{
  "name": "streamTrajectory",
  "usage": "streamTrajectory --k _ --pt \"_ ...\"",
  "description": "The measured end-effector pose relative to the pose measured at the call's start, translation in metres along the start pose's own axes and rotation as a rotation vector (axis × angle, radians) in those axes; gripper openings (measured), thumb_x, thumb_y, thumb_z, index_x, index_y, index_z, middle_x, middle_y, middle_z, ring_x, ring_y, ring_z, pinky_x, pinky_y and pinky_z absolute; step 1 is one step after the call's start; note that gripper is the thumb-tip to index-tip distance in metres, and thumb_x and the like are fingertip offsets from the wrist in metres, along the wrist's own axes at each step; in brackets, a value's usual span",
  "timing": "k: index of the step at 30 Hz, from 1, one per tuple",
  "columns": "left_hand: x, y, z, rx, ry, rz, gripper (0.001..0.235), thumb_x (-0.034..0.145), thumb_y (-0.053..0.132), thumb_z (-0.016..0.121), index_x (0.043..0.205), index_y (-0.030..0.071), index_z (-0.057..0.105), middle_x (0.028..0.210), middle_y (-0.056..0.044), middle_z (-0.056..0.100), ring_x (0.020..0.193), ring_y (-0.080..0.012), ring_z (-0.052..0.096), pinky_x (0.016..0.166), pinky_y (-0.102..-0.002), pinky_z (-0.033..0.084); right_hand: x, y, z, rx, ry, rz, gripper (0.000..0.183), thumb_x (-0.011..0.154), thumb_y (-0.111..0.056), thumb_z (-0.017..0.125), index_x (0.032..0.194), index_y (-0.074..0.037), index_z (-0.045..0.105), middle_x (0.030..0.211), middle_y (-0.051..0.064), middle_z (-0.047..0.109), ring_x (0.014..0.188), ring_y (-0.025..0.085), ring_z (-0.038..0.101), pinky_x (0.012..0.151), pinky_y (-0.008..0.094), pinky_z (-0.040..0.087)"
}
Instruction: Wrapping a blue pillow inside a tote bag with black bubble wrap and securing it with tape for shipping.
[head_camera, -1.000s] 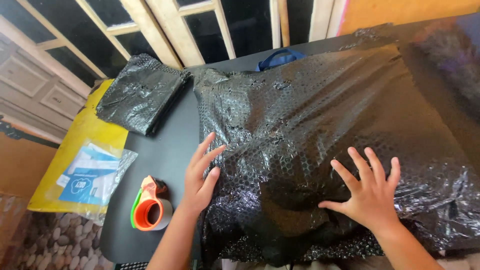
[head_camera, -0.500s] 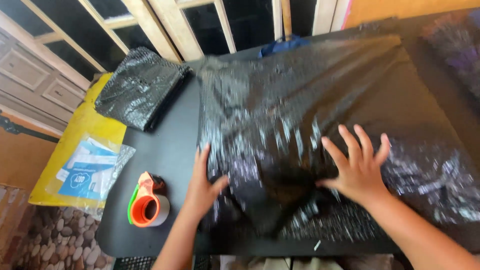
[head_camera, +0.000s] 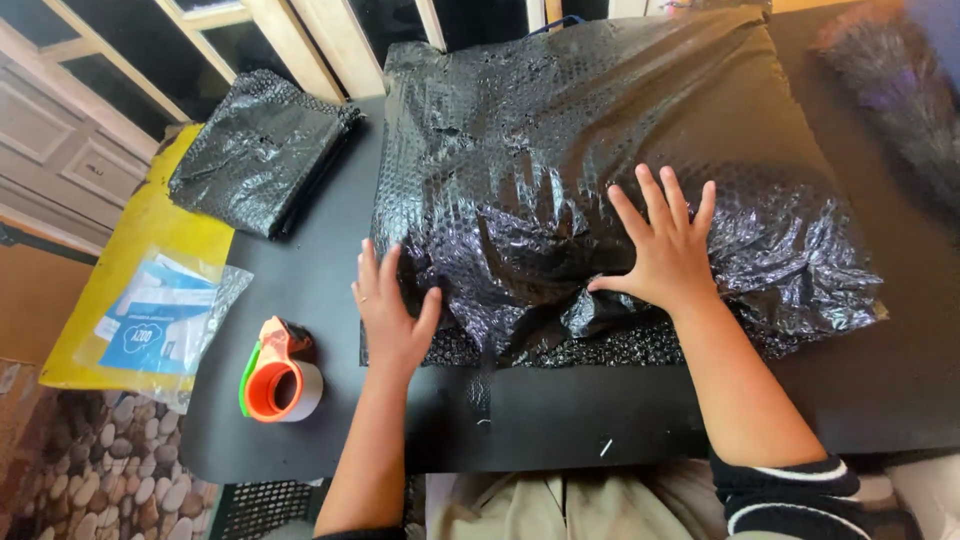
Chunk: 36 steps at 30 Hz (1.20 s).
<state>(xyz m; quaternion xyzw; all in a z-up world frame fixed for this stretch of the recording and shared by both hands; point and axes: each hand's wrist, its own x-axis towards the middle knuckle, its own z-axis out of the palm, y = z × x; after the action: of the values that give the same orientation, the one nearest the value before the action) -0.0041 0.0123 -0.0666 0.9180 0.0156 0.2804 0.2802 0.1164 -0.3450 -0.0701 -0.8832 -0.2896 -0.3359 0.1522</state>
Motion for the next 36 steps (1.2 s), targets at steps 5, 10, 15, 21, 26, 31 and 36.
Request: streamTrajectory --k 5,10,15,21,26,31,36 --pt "0.001 -0.051 -0.024 -0.291 0.009 -0.348 0.083 0.095 0.031 0.074 0.161 0.012 0.030 0.161 -0.030 0.031 0.143 -0.0541 0.037 0.118 -0.069 0.025 -0.014 0.024 -0.009 0.394 0.229 0.116 0.081 0.089 -0.048 0.078 0.152 -0.005 0.051 0.159 0.020 0.043 0.152 0.040 0.031 0.125 0.056 0.002" --pt "0.048 -0.063 -0.043 -0.456 -0.131 -0.465 0.064 0.103 0.042 0.059 0.158 0.017 0.038 0.155 -0.030 0.043 0.136 -0.0577 0.043 0.112 -0.070 0.033 -0.044 0.019 -0.054 0.401 0.288 0.207 0.054 0.088 -0.019 0.086 0.136 -0.002 0.067 0.120 0.014 0.061 0.115 0.036 0.059 0.104 0.047 0.045" --pt "0.104 -0.044 -0.035 -0.595 -0.225 -0.660 0.074 0.098 0.055 0.063 0.161 0.027 0.035 0.162 -0.029 0.032 0.142 -0.0579 0.036 0.115 -0.068 0.032 -0.057 0.016 -0.073 0.640 0.219 0.383 0.061 0.088 -0.015 0.083 0.142 0.001 0.061 0.121 0.016 0.058 0.116 0.033 0.061 0.098 0.041 0.053" --pt "0.117 -0.046 -0.001 -0.388 -0.348 -0.707 0.077 0.090 0.061 0.063 0.159 0.042 0.035 0.158 -0.029 0.039 0.144 -0.0534 0.038 0.116 -0.067 0.033 -0.016 -0.006 -0.063 0.556 0.137 0.191 0.072 0.081 -0.027 0.085 0.145 -0.008 0.058 0.136 0.019 0.048 0.128 0.039 0.054 0.108 0.047 0.047" --pt "0.095 -0.023 -0.012 -0.186 -0.473 -0.672 0.074 0.086 0.064 0.063 0.150 0.035 0.040 0.143 -0.031 0.056 0.133 -0.0486 0.053 0.112 -0.058 0.042 -0.016 -0.009 0.016 0.049 0.141 0.270 0.064 0.072 -0.062 0.083 0.123 -0.025 0.073 0.141 0.013 0.053 0.131 0.041 0.048 0.106 0.059 0.036" --pt "0.011 0.092 -0.032 -0.223 -0.655 -0.661 0.094 0.081 0.070 0.064 0.151 0.022 0.024 0.141 -0.035 0.055 0.130 -0.0520 0.055 0.109 -0.063 0.043 -0.007 0.038 -0.021 0.099 0.003 0.237 0.060 0.076 -0.059 0.083 0.113 -0.013 0.074 0.145 0.025 0.060 0.133 0.056 0.052 0.101 0.071 0.041" --pt "-0.098 0.162 -0.019 -0.797 -1.048 0.103 0.109 0.081 0.073 0.057 0.158 0.006 0.019 0.157 -0.022 0.023 0.141 -0.0370 0.043 0.118 -0.047 0.041 -0.002 0.123 -0.085 -0.338 -0.564 0.395 0.077 0.079 -0.085 0.042 0.147 -0.050 0.049 0.168 0.021 0.030 0.148 0.049 0.025 0.098 0.080 0.038"
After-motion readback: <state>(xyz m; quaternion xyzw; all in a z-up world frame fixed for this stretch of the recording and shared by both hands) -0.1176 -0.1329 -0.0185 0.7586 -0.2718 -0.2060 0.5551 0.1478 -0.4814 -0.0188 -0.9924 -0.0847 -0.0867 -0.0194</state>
